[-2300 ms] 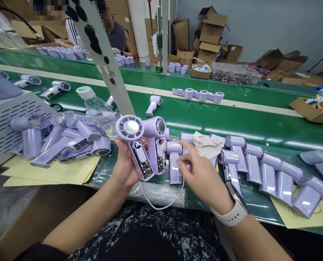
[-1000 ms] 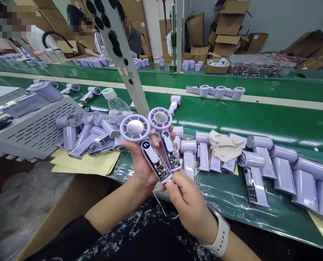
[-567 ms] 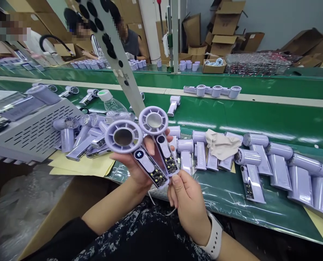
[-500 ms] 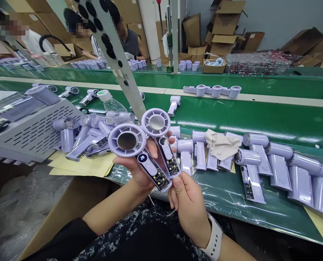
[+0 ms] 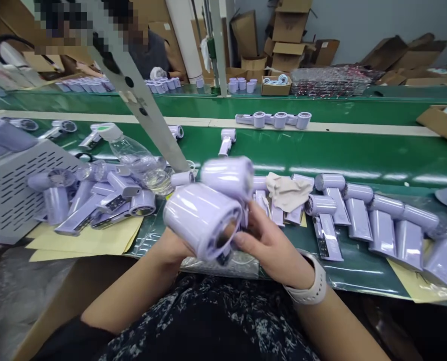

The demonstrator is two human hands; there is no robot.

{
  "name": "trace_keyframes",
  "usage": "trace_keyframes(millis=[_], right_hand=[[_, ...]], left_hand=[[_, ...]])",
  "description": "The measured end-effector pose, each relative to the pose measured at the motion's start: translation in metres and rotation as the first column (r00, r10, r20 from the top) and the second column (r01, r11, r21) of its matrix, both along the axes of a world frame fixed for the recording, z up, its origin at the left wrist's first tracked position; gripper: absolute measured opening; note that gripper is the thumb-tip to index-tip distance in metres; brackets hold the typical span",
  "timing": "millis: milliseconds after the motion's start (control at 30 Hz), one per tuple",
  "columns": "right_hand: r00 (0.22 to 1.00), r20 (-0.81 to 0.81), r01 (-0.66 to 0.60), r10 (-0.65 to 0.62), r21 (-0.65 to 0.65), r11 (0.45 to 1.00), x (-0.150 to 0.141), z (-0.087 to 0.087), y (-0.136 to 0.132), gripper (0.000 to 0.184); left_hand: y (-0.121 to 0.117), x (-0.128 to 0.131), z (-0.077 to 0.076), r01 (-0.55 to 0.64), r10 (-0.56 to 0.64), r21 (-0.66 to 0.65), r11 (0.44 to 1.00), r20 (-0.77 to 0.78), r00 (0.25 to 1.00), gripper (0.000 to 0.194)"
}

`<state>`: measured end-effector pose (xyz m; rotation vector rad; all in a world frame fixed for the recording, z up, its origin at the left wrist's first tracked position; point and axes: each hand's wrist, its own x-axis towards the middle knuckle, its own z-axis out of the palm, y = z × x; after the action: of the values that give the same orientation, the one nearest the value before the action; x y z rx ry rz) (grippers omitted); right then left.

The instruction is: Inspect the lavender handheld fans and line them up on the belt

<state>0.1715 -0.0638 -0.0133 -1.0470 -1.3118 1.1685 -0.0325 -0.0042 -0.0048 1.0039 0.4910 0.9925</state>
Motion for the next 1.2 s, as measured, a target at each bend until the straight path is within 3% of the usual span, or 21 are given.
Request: trace_keyframes(millis=[67, 167, 333, 533, 800, 1100, 1200], right_hand=[[0.984, -0.160, -0.086, 0.073, -0.077, 0.993, 0.002, -0.003, -0.005, 0.047], [0.969, -0.232, 0.063, -0.088, -0.110, 0.992, 0.005, -0.005, -0.009, 0.045], [0.932, -0.340, 0.094, -0.124, -0.105, 0.990, 0.004, 0.004, -0.010, 0.031], [0.936, -0.316, 0.129, -0.156, -0.105, 0.986, 0.001, 0.005, -0.020, 0.037], [0.917, -0.379, 0.065, -0.127, -0.171, 0.983, 0.001, -0.010, -0.022, 0.039], [0.922, -0.360, 0.072, -0.144, -0.207, 0.976, -0.003, -0.006, -0.020, 0.040], [0.911, -0.369, 0.098, -0.186, -0.245, 0.965, -0.006, -0.008, -0.020, 0.034]], left_hand=[[0.005, -0.004, -0.005, -0.011, 0.012, 0.035, 0.999, -0.032, 0.999, 0.054], [0.011, -0.004, -0.012, -0.116, 0.116, 0.014, 0.993, 0.010, 0.993, 0.045], [-0.003, 0.006, -0.011, 0.001, 0.003, -0.045, 0.999, 0.082, 0.997, 0.046], [-0.018, 0.015, -0.007, 0.117, -0.114, -0.049, 0.992, 0.074, 0.991, 0.054], [-0.014, 0.012, -0.013, 0.087, -0.083, -0.144, 0.986, 0.034, 0.996, 0.052], [-0.012, 0.008, -0.013, 0.098, -0.089, -0.182, 0.978, 0.056, 0.994, 0.056], [-0.010, 0.011, -0.015, 0.062, -0.054, -0.185, 0.981, 0.049, 0.997, 0.048]])
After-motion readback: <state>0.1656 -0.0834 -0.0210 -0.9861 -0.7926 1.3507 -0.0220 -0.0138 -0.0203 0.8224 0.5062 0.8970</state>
